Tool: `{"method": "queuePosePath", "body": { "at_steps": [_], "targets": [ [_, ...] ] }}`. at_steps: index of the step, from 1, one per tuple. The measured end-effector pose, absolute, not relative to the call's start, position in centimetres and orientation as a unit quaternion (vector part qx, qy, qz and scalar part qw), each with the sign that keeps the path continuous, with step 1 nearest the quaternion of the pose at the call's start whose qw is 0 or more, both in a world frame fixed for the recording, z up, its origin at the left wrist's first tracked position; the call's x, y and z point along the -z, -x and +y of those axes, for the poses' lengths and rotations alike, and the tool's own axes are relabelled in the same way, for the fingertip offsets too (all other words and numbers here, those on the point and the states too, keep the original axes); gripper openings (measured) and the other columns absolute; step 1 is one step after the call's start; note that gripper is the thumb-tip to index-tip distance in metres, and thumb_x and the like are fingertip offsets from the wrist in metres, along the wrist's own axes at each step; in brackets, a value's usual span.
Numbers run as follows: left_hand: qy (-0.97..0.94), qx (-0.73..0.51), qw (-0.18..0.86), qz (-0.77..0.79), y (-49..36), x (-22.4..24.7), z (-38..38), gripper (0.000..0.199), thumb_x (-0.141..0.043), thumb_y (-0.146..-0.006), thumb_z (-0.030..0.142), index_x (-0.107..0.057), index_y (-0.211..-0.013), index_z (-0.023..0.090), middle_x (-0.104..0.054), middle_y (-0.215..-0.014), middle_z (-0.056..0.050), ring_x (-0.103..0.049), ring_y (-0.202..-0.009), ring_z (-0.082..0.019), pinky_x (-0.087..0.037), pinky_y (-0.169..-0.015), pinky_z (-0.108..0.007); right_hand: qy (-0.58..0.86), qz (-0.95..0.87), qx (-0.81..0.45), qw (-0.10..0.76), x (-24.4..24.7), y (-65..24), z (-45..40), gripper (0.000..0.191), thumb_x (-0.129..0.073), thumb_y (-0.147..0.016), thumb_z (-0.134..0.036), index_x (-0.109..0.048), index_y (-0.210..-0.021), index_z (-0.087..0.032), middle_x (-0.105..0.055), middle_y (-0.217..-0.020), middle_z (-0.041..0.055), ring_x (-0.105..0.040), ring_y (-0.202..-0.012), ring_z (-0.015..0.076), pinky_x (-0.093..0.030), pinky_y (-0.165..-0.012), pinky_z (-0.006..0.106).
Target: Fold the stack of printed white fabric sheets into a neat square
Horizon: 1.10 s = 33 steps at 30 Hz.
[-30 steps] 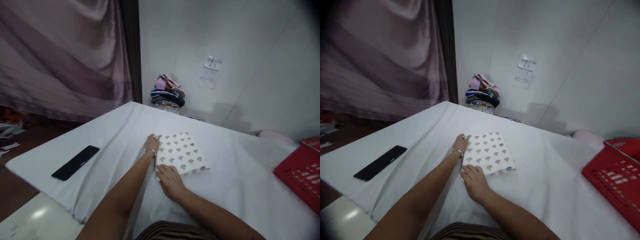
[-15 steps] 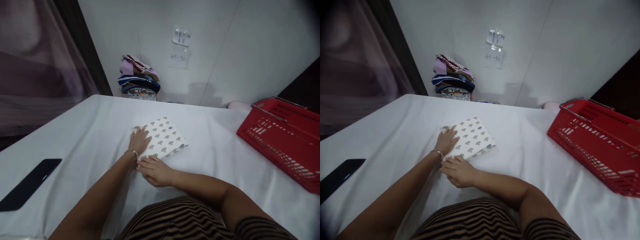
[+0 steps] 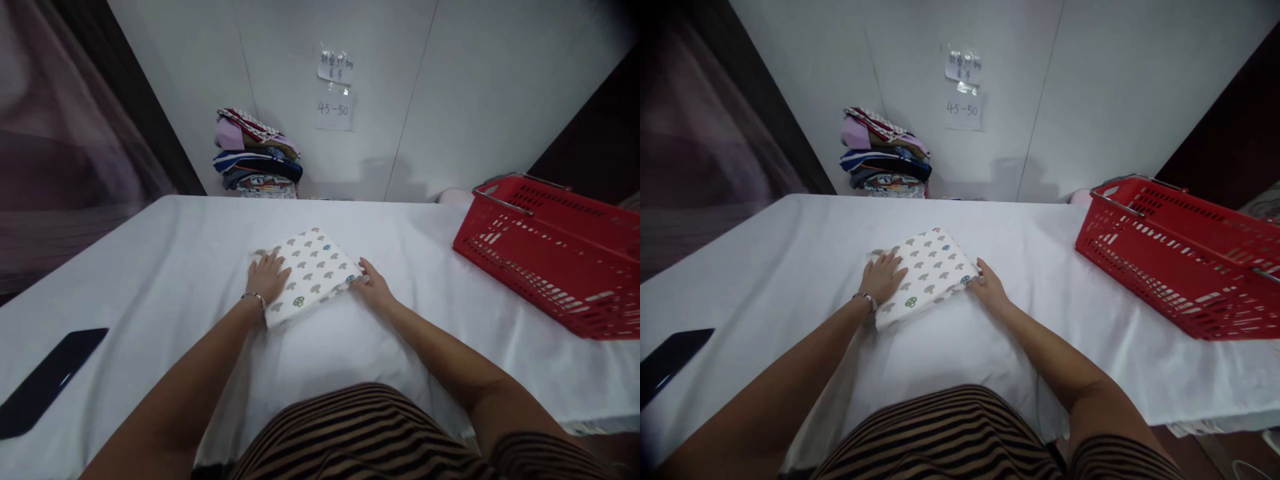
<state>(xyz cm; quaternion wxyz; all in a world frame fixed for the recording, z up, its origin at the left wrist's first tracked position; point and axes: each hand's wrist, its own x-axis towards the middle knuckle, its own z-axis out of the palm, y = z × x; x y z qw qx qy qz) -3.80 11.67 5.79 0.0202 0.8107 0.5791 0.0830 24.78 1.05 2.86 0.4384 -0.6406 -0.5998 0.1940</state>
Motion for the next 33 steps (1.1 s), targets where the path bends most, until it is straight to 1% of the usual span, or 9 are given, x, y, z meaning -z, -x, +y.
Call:
{"method": "queuePosePath", "body": {
  "at_steps": [4, 6, 9, 11, 18, 23, 28, 30, 33],
  "targets": [
    [-0.812, -0.087, 0.014, 0.577, 3.9, -5.8, 11.6, 0.053, -0.025, -0.087, 0.048, -0.041, -0.129, 0.022, -0.03, -0.144, -0.005, -0.021, -0.133, -0.024, -0.013, -0.107, -0.046, 0.634, -0.586, -0.208, 0.46, -2.1, -23.8, 2.2, 0.061, -0.059, -0.072, -0.025, -0.041, -0.13, -0.022, -0.054, -0.122, 0.0063, -0.054, -0.103, 0.019, -0.045, -0.087, 0.035],
    [-0.813, -0.088, 0.01, 0.576, 3.9, -5.7, 11.6, 0.053, -0.025, -0.087, 0.047, -0.041, -0.129, 0.022, -0.03, -0.143, -0.006, -0.021, -0.133, -0.025, -0.014, -0.107, -0.047, 0.643, -0.582, -0.212, 0.451, -2.2, -23.6, 2.6, 0.057, -0.057, -0.073, -0.024, -0.044, -0.128, -0.021, -0.056, -0.119, 0.0058, -0.056, -0.096, 0.018, -0.046, -0.083, 0.033],
    [-0.814, -0.087, 0.004, 0.574, 3.9, -5.6, 11.6, 0.052, -0.025, -0.087, 0.047, -0.042, -0.129, 0.021, -0.03, -0.143, -0.006, -0.021, -0.133, -0.025, -0.014, -0.107, -0.047, 0.659, -0.587, -0.217, 0.417, -2.7, -23.8, 2.9, 0.056, -0.054, -0.075, -0.028, -0.042, -0.129, -0.023, -0.063, -0.104, 0.0023, -0.059, -0.082, 0.016, -0.048, -0.075, 0.03],
    [-0.815, -0.086, 0.0, 0.573, 3.8, -5.6, 11.6, 0.052, -0.025, -0.087, 0.046, -0.042, -0.129, 0.022, -0.03, -0.143, -0.006, -0.021, -0.133, -0.024, -0.014, -0.107, -0.046, 0.672, -0.599, -0.202, 0.385, -3.1, -24.1, 3.0, 0.056, -0.053, -0.076, -0.029, -0.041, -0.13, -0.025, -0.065, -0.096, 0.0005, -0.059, -0.078, 0.0163, -0.047, -0.072, 0.029],
    [-0.813, -0.101, -0.014, 0.574, 3.8, -5.5, 11.3, 0.051, -0.027, -0.087, 0.046, -0.043, -0.129, 0.021, -0.032, -0.142, -0.006, -0.022, -0.132, -0.024, -0.015, -0.107, -0.046, 0.67, -0.68, -0.134, 0.266, -4.9, -26.0, 2.6, 0.034, -0.046, -0.079, -0.027, -0.054, -0.112, -0.03, -0.066, -0.091, -0.0023, -0.059, -0.083, 0.0192, -0.041, -0.068, 0.027],
    [-0.812, -0.105, -0.019, 0.574, 3.9, -5.3, 11.2, 0.05, -0.028, -0.087, 0.046, -0.044, -0.128, 0.022, -0.033, -0.142, -0.005, -0.023, -0.132, -0.023, -0.016, -0.107, -0.045, 0.647, -0.72, -0.115, 0.223, -5.7, -26.7, 1.9, 0.026, -0.043, -0.083, -0.031, -0.057, -0.104, -0.031, -0.066, -0.094, -0.0048, -0.059, -0.085, 0.0174, -0.039, -0.069, 0.025],
    [-0.809, -0.102, -0.027, 0.578, 4.0, -5.1, 11.2, 0.05, -0.028, -0.087, 0.044, -0.044, -0.129, 0.021, -0.032, -0.142, -0.004, -0.022, -0.133, -0.023, -0.014, -0.108, -0.045, 0.646, -0.728, -0.11, 0.199, -6.0, -26.3, 2.0, 0.026, -0.04, -0.084, -0.03, -0.057, -0.103, -0.03, -0.065, -0.098, -0.0042, -0.058, -0.088, 0.0168, -0.038, -0.069, 0.024],
    [-0.81, -0.096, -0.014, 0.578, 4.0, -5.4, 11.2, 0.051, -0.028, -0.088, 0.045, -0.043, -0.129, 0.021, -0.031, -0.143, -0.004, -0.021, -0.133, -0.022, -0.013, -0.108, -0.045, 0.644, -0.732, -0.105, 0.197, -6.3, -25.9, 1.9, 0.029, -0.04, -0.083, -0.03, -0.054, -0.108, -0.03, -0.065, -0.099, -0.0033, -0.057, -0.089, 0.0173, -0.038, -0.068, 0.024],
    [-0.807, -0.073, 0.033, 0.585, 4.0, -6.6, 11.3, 0.054, -0.028, -0.087, 0.049, -0.04, -0.131, 0.021, -0.027, -0.145, -0.005, -0.018, -0.134, -0.023, -0.013, -0.109, -0.045, 0.632, -0.741, -0.109, 0.199, -6.9, -25.4, 1.8, 0.04, -0.041, -0.081, -0.029, -0.046, -0.12, -0.032, -0.065, -0.099, -0.0038, -0.058, -0.085, 0.0174, -0.039, -0.065, 0.023]
  ]
}}
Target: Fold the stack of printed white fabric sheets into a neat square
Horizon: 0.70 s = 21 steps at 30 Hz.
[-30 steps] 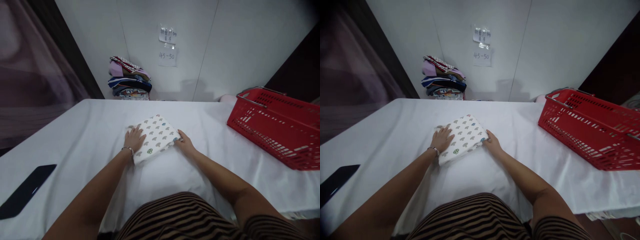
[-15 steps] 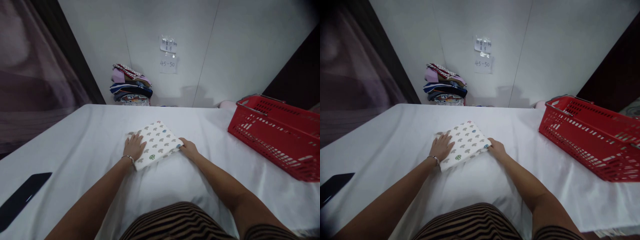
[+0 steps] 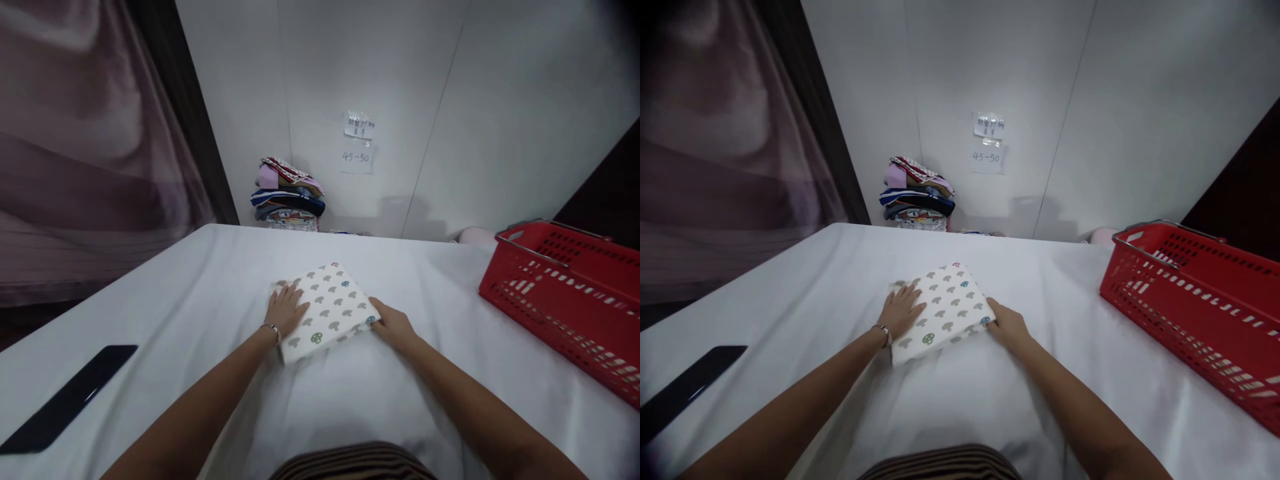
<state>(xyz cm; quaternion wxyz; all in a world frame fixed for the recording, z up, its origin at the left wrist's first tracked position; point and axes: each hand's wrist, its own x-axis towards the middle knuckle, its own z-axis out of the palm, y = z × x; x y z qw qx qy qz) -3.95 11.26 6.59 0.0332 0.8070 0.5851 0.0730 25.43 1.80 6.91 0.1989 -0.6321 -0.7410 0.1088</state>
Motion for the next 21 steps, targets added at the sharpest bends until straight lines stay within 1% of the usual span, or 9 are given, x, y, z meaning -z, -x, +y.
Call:
{"method": "queuePosePath", "body": {
  "at_steps": [2, 5, 8, 12, 14, 17, 19, 21],
  "targets": [
    [-0.802, -0.06, 0.058, 0.592, 3.8, -7.6, 10.9, 0.059, -0.028, -0.085, 0.054, -0.038, -0.133, 0.02, -0.023, -0.146, -0.006, -0.015, -0.135, -0.024, -0.012, -0.108, -0.047, 0.627, -0.745, -0.113, 0.197, -7.2, -25.3, 1.8, 0.046, -0.043, -0.08, -0.029, -0.041, -0.125, -0.034, -0.065, -0.097, -0.0046, -0.059, -0.081, 0.017, -0.039, -0.064, 0.023],
    [-0.812, -0.057, 0.049, 0.578, 3.5, -8.1, 9.9, 0.066, -0.028, -0.083, 0.059, -0.036, -0.134, 0.018, -0.018, -0.147, -0.007, -0.011, -0.136, -0.025, -0.008, -0.108, -0.048, 0.62, -0.753, -0.11, 0.19, -7.0, -25.5, 2.0, 0.045, -0.041, -0.082, -0.03, -0.041, -0.126, -0.034, -0.066, -0.097, -0.004, -0.06, -0.08, 0.0175, -0.04, -0.065, 0.024],
    [-0.825, -0.062, 0.037, 0.561, 3.7, -7.0, 8.9, 0.067, -0.027, -0.083, 0.06, -0.036, -0.135, 0.019, -0.021, -0.147, -0.006, -0.013, -0.136, -0.024, -0.007, -0.109, -0.045, 0.615, -0.76, -0.101, 0.184, -5.9, -26.0, 2.3, 0.044, -0.037, -0.084, -0.03, -0.04, -0.128, -0.033, -0.064, -0.108, -0.002, -0.059, -0.091, 0.0192, -0.043, -0.07, 0.027],
    [-0.823, -0.08, 0.038, 0.561, 4.4, -5.3, 8.4, 0.066, -0.025, -0.084, 0.06, -0.034, -0.136, 0.021, -0.023, -0.146, -0.004, -0.014, -0.135, -0.023, -0.008, -0.11, -0.042, 0.614, -0.763, -0.09, 0.183, -4.6, -26.5, 2.5, 0.052, -0.04, -0.082, -0.028, -0.035, -0.134, -0.031, -0.056, -0.123, 0.0002, -0.055, -0.105, 0.0217, -0.044, -0.081, 0.033],
    [-0.822, -0.08, 0.043, 0.562, 4.6, -5.1, 8.4, 0.066, -0.026, -0.083, 0.06, -0.034, -0.136, 0.021, -0.023, -0.146, -0.004, -0.013, -0.135, -0.023, -0.008, -0.11, -0.043, 0.607, -0.765, -0.103, 0.187, -4.7, -26.8, 2.3, 0.052, -0.039, -0.083, -0.028, -0.034, -0.135, -0.031, -0.056, -0.123, 0.0, -0.055, -0.105, 0.022, -0.045, -0.082, 0.034],
    [-0.82, -0.064, 0.072, 0.565, 4.5, -5.8, 8.6, 0.065, -0.029, -0.083, 0.06, -0.035, -0.135, 0.022, -0.023, -0.146, -0.005, -0.014, -0.135, -0.024, -0.009, -0.109, -0.044, 0.586, -0.776, -0.158, 0.174, -6.0, -27.7, 1.9, 0.053, -0.04, -0.082, -0.028, -0.033, -0.135, -0.036, -0.055, -0.123, -0.0025, -0.054, -0.106, 0.0217, -0.046, -0.083, 0.035],
    [-0.811, -0.048, 0.103, 0.573, 4.1, -6.9, 9.2, 0.066, -0.03, -0.082, 0.061, -0.037, -0.134, 0.022, -0.024, -0.146, -0.006, -0.016, -0.135, -0.025, -0.013, -0.108, -0.045, 0.577, -0.779, -0.178, 0.169, -7.4, -28.1, 2.0, 0.056, -0.043, -0.08, -0.028, -0.034, -0.135, -0.036, -0.048, -0.131, -0.002, -0.047, -0.116, 0.0235, -0.043, -0.09, 0.04],
    [-0.805, -0.05, 0.114, 0.58, 3.4, -8.0, 10.1, 0.069, -0.029, -0.081, 0.064, -0.037, -0.134, 0.021, -0.023, -0.146, -0.008, -0.017, -0.135, -0.026, -0.016, -0.107, -0.045, 0.57, -0.781, -0.174, 0.187, -9.0, -27.5, 2.6, 0.059, -0.045, -0.079, -0.03, -0.032, -0.136, -0.032, -0.035, -0.14, -0.0008, -0.034, -0.127, 0.0248, -0.034, -0.1, 0.044]
  ]
}}
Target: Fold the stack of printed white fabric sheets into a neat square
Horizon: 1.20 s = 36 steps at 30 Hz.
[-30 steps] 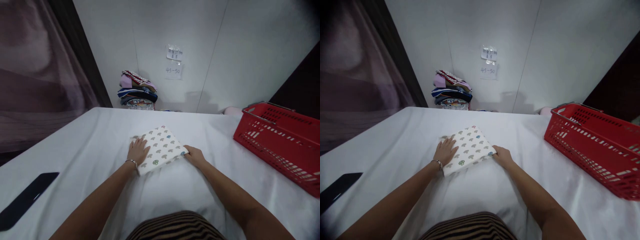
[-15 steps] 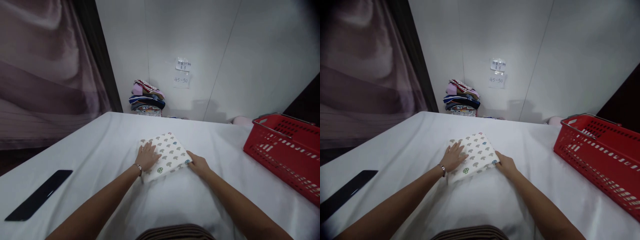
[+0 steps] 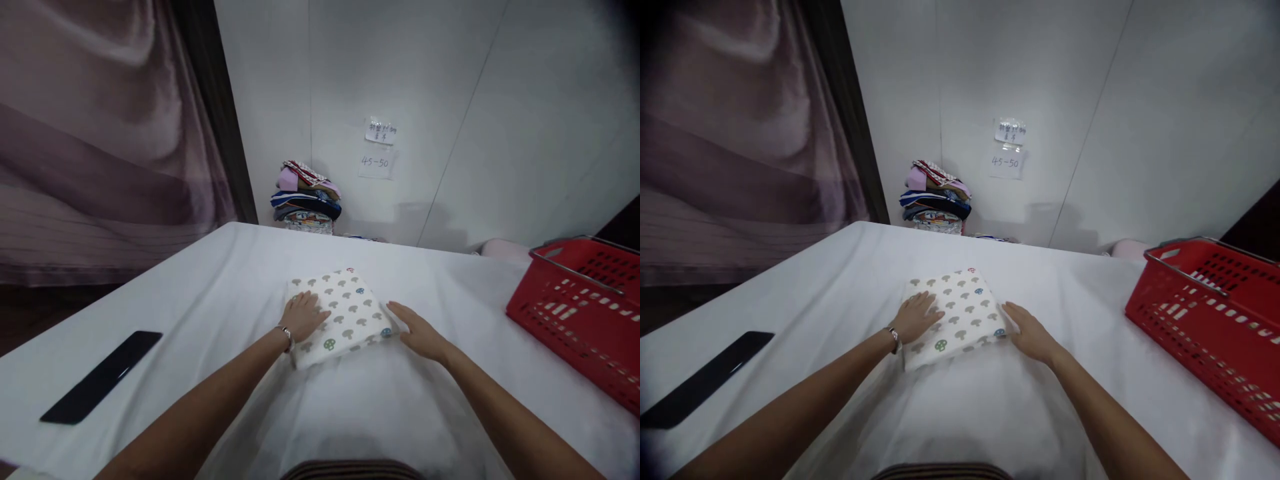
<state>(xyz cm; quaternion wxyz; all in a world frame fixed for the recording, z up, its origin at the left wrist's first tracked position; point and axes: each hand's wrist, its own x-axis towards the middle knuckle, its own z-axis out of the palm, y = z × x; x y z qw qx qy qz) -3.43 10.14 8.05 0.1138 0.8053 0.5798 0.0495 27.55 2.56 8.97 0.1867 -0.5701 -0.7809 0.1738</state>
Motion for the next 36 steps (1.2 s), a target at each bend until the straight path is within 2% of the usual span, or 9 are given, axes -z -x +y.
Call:
{"method": "queuePosePath", "body": {
  "at_steps": [3, 5, 9, 13, 20, 26, 31, 34, 36],
  "targets": [
    [-0.805, -0.073, 0.069, 0.585, 2.2, -9.1, 12.1, 0.074, -0.025, -0.08, 0.065, -0.035, -0.135, 0.017, -0.018, -0.147, -0.009, -0.011, -0.136, -0.026, -0.011, -0.108, -0.046, 0.543, -0.796, -0.144, 0.224, -11.0, -24.1, 5.0, 0.058, -0.041, -0.083, -0.038, -0.028, -0.139, -0.027, -0.023, -0.146, 0.0007, -0.02, -0.134, 0.0227, -0.023, -0.107, 0.043],
    [-0.792, -0.073, 0.035, 0.605, 1.8, -8.9, 13.3, 0.075, -0.024, -0.081, 0.064, -0.034, -0.136, 0.013, -0.018, -0.147, -0.011, -0.009, -0.136, -0.027, -0.008, -0.108, -0.046, 0.518, -0.819, -0.115, 0.22, -11.6, -20.8, 7.6, 0.06, -0.038, -0.085, -0.043, -0.027, -0.14, -0.02, -0.019, -0.147, 0.0043, -0.013, -0.135, 0.0214, -0.018, -0.108, 0.041],
    [-0.769, -0.065, 0.015, 0.636, 2.2, -6.5, 14.3, 0.077, -0.022, -0.082, 0.062, -0.03, -0.137, 0.01, -0.021, -0.146, -0.013, -0.012, -0.135, -0.028, -0.006, -0.108, -0.046, 0.535, -0.828, -0.1, 0.134, -10.3, -16.7, 13.2, 0.067, -0.032, -0.086, -0.053, -0.025, -0.14, -0.014, -0.014, -0.148, 0.0091, -0.005, -0.136, 0.0229, -0.009, -0.108, 0.042],
    [-0.775, -0.082, 0.011, 0.626, 3.1, -4.9, 14.3, 0.076, -0.02, -0.082, 0.063, -0.029, -0.138, 0.013, -0.02, -0.146, -0.012, -0.012, -0.135, -0.027, -0.006, -0.109, -0.045, 0.576, -0.806, -0.121, 0.06, -7.3, -17.6, 16.0, 0.069, -0.025, -0.085, -0.058, -0.018, -0.142, -0.019, -0.01, -0.149, 0.0057, -0.003, -0.136, 0.0227, -0.009, -0.106, 0.044],
    [-0.772, -0.096, 0.037, 0.627, 3.0, -5.1, 14.4, 0.078, -0.021, -0.081, 0.065, -0.029, -0.138, 0.013, -0.02, -0.147, -0.012, -0.011, -0.135, -0.027, -0.005, -0.109, -0.044, 0.573, -0.808, -0.132, 0.045, -6.9, -18.4, 16.2, 0.071, -0.02, -0.085, -0.061, -0.013, -0.143, -0.02, -0.005, -0.15, 0.004, 0.0, -0.136, 0.022, -0.01, -0.105, 0.045],
    [-0.775, -0.107, 0.042, 0.622, 3.0, -5.0, 14.3, 0.076, -0.023, -0.081, 0.063, -0.03, -0.138, 0.012, -0.02, -0.146, -0.013, -0.01, -0.135, -0.028, -0.003, -0.109, -0.046, 0.586, -0.805, -0.076, 0.057, -7.6, -16.6, 16.5, 0.073, -0.017, -0.085, -0.062, -0.014, -0.142, -0.017, -0.008, -0.149, 0.0078, 0.001, -0.136, 0.0227, -0.001, -0.106, 0.045],
    [-0.772, -0.102, 0.05, 0.625, 2.8, -5.0, 14.3, 0.077, -0.025, -0.081, 0.063, -0.029, -0.138, 0.011, -0.019, -0.147, -0.013, -0.009, -0.136, -0.028, -0.003, -0.109, -0.045, 0.587, -0.798, -0.125, 0.052, -6.2, -16.5, 16.8, 0.07, -0.023, -0.085, -0.062, -0.017, -0.142, -0.021, -0.008, -0.149, 0.0051, -0.001, -0.136, 0.0226, -0.006, -0.106, 0.049],
    [-0.772, -0.107, 0.068, 0.622, 2.9, -5.7, 14.4, 0.076, -0.028, -0.08, 0.063, -0.03, -0.137, 0.012, -0.019, -0.147, -0.012, -0.01, -0.136, -0.027, -0.004, -0.109, -0.045, 0.612, -0.757, -0.194, 0.122, -6.5, -17.8, 17.1, 0.069, -0.03, -0.084, -0.06, -0.025, -0.14, -0.02, -0.013, -0.149, 0.0054, -0.006, -0.136, 0.0222, -0.012, -0.108, 0.043],
    [-0.768, -0.137, 0.075, 0.621, 3.4, -6.3, 14.3, 0.072, -0.03, -0.081, 0.06, -0.031, -0.137, 0.013, -0.018, -0.147, -0.012, -0.011, -0.136, -0.026, -0.009, -0.109, -0.043, 0.648, -0.708, -0.214, 0.183, -6.8, -19.4, 16.7, 0.068, -0.028, -0.085, -0.058, -0.027, -0.139, -0.018, -0.018, -0.147, 0.0077, -0.015, -0.135, 0.0225, -0.02, -0.107, 0.039]
  ]
}}
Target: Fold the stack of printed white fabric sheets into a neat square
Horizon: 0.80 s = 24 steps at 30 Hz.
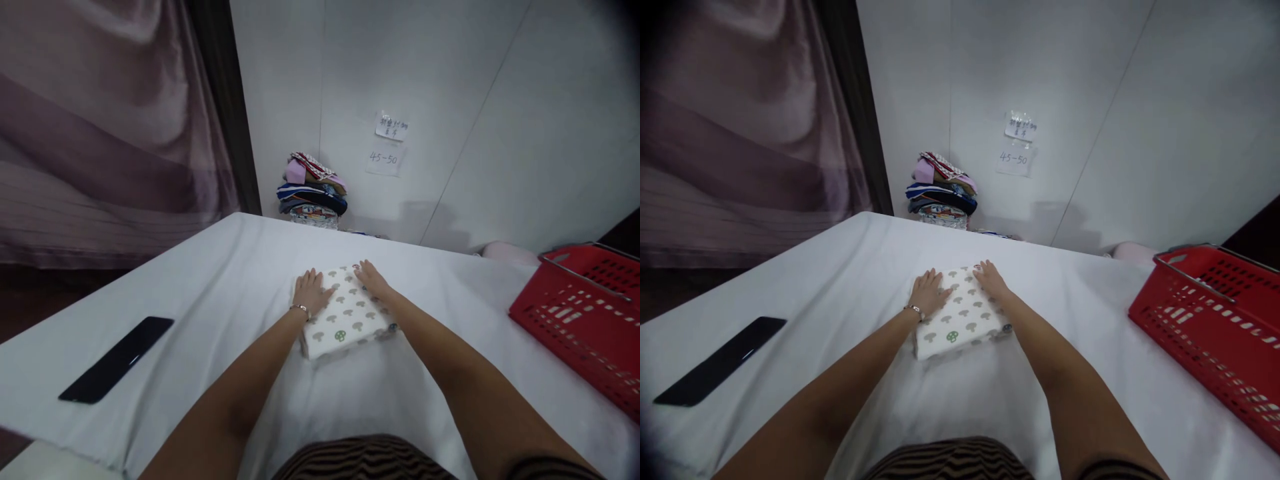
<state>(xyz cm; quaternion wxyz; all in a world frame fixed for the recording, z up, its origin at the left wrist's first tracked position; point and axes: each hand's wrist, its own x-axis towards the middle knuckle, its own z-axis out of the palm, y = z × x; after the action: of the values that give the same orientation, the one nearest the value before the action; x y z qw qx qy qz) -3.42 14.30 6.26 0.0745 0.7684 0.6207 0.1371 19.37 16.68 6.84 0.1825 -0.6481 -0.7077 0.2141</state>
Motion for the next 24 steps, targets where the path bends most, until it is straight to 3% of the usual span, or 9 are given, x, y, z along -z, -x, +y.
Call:
{"method": "queuePosePath", "body": {
  "at_steps": [4, 7, 10, 15, 18, 20, 24],
  "targets": [
    [-0.714, -0.233, 0.053, 0.658, 5.4, -6.8, 13.4, 0.061, -0.041, -0.081, 0.046, -0.034, -0.134, 0.015, -0.021, -0.147, -0.011, -0.017, -0.134, -0.025, -0.021, -0.107, -0.039, 0.705, -0.621, -0.269, 0.212, -6.9, -22.5, 14.7, 0.067, -0.038, -0.082, -0.057, -0.038, -0.133, -0.013, -0.049, -0.128, 0.015, -0.05, -0.113, 0.0261, -0.039, -0.094, 0.04],
    [-0.632, -0.247, 0.132, 0.722, 7.0, -6.5, 12.5, 0.063, -0.046, -0.078, 0.042, -0.035, -0.132, 0.011, -0.038, -0.137, -0.016, -0.036, -0.126, -0.026, -0.032, -0.101, -0.037, 0.711, -0.603, -0.304, 0.193, -6.8, -23.3, 13.5, 0.064, -0.046, -0.077, -0.059, -0.054, -0.119, -0.012, -0.06, -0.114, 0.0155, -0.059, -0.099, 0.0269, -0.046, -0.085, 0.038],
    [-0.572, -0.241, 0.236, 0.748, 7.8, -6.6, 12.0, 0.069, -0.05, -0.076, 0.044, -0.033, -0.132, 0.007, -0.053, -0.122, -0.018, -0.05, -0.113, -0.027, -0.038, -0.094, -0.036, 0.71, -0.609, -0.319, 0.153, -7.0, -22.7, 12.8, 0.067, -0.047, -0.073, -0.064, -0.058, -0.113, -0.011, -0.061, -0.111, 0.0168, -0.059, -0.098, 0.0289, -0.046, -0.082, 0.038],
    [-0.464, -0.289, 0.383, 0.744, 6.4, -7.5, 11.1, 0.08, -0.063, -0.069, 0.038, -0.027, -0.133, 0.008, -0.046, -0.129, -0.021, -0.053, -0.11, -0.028, -0.047, -0.083, -0.034, 0.691, -0.636, -0.312, 0.146, -7.7, -24.4, 13.7, 0.077, -0.053, -0.068, -0.065, -0.052, -0.122, -0.009, -0.052, -0.124, 0.019, -0.055, -0.105, 0.0315, -0.044, -0.085, 0.038],
    [-0.407, -0.294, 0.518, 0.693, 3.0, -7.2, 8.6, 0.088, -0.064, -0.069, 0.032, -0.015, -0.138, 0.01, -0.055, -0.118, -0.02, -0.064, -0.085, -0.024, -0.052, -0.064, -0.032, 0.703, -0.656, -0.257, 0.097, -8.7, -27.8, 15.5, 0.073, -0.058, -0.068, -0.059, -0.051, -0.123, -0.012, -0.05, -0.127, 0.0175, -0.051, -0.11, 0.0319, -0.041, -0.09, 0.041],
    [-0.396, -0.275, 0.576, 0.66, 0.6, -6.7, 6.6, 0.089, -0.069, -0.064, 0.027, -0.019, -0.137, 0.012, -0.064, -0.104, -0.017, -0.066, -0.069, -0.022, -0.053, -0.058, -0.033, 0.726, -0.66, -0.185, 0.061, -9.3, -29.8, 16.7, 0.069, -0.059, -0.071, -0.052, -0.049, -0.125, -0.011, -0.05, -0.126, 0.0188, -0.049, -0.112, 0.0338, -0.038, -0.092, 0.044],
    [-0.387, -0.305, 0.626, 0.605, -1.6, -6.3, 4.6, 0.073, -0.065, -0.07, 0.03, -0.031, -0.133, 0.02, -0.061, -0.108, -0.016, -0.065, -0.064, -0.018, -0.053, -0.055, -0.029, 0.708, -0.694, -0.083, 0.097, -9.9, -29.8, 16.6, 0.057, -0.047, -0.082, -0.043, -0.043, -0.13, -0.012, -0.045, -0.132, 0.016, -0.042, -0.119, 0.031, -0.034, -0.097, 0.043]
  ]
}}
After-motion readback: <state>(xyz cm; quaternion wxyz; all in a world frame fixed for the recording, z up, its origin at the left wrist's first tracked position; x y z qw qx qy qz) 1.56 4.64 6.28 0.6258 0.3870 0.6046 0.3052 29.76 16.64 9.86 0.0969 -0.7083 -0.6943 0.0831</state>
